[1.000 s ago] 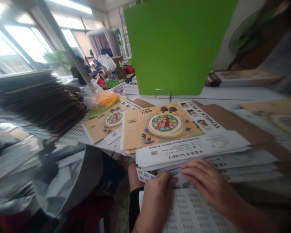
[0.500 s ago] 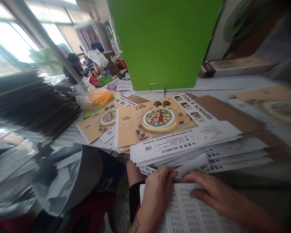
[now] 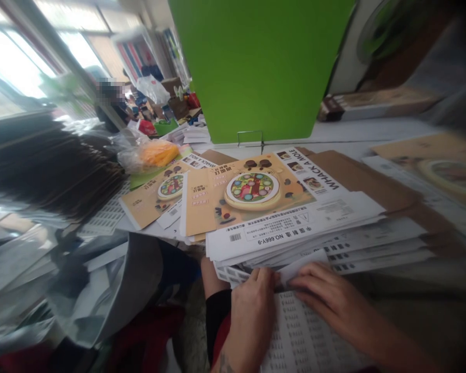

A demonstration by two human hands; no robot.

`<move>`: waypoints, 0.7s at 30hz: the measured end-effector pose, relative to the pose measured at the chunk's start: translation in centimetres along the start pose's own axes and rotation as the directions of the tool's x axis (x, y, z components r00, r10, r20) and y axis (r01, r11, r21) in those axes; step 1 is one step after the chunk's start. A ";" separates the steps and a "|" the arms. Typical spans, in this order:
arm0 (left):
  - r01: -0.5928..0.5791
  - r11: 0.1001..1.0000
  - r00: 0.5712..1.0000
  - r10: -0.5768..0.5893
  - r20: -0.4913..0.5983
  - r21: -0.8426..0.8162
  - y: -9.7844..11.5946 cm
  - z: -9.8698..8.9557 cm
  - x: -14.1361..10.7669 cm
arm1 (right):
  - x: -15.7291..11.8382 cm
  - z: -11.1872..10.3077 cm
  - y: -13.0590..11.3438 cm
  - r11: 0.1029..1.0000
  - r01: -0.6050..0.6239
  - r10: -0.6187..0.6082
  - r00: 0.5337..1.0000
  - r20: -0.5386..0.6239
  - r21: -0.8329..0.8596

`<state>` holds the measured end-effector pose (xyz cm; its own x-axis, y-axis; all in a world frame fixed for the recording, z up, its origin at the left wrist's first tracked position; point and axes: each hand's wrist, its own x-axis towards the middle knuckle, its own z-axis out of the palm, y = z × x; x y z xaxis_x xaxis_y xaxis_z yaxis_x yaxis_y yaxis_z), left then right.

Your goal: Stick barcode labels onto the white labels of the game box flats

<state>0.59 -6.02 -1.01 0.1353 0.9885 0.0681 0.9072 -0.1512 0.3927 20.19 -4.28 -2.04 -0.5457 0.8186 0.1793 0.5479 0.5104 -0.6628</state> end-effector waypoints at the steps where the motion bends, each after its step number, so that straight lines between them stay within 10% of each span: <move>1: 0.005 1.000 1.000 -0.005 -0.004 0.002 0.0 0.0 0.0 | 0.0 0.3 0.0 1.000 -0.005 0.005 1.000 -0.011 -0.009; 21: -0.005 0.999 1.000 0.005 0.007 0.039 0.2 -0.1 0.1 | -0.7 1.3 -1.5 0.990 -0.142 0.144 0.987 -0.075 0.021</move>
<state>0.76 -6.00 -0.84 0.1426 0.9878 0.0631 0.9215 -0.1558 0.3559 18.88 -5.92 -2.14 -0.4123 0.9008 0.1364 0.6062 0.3830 -0.6970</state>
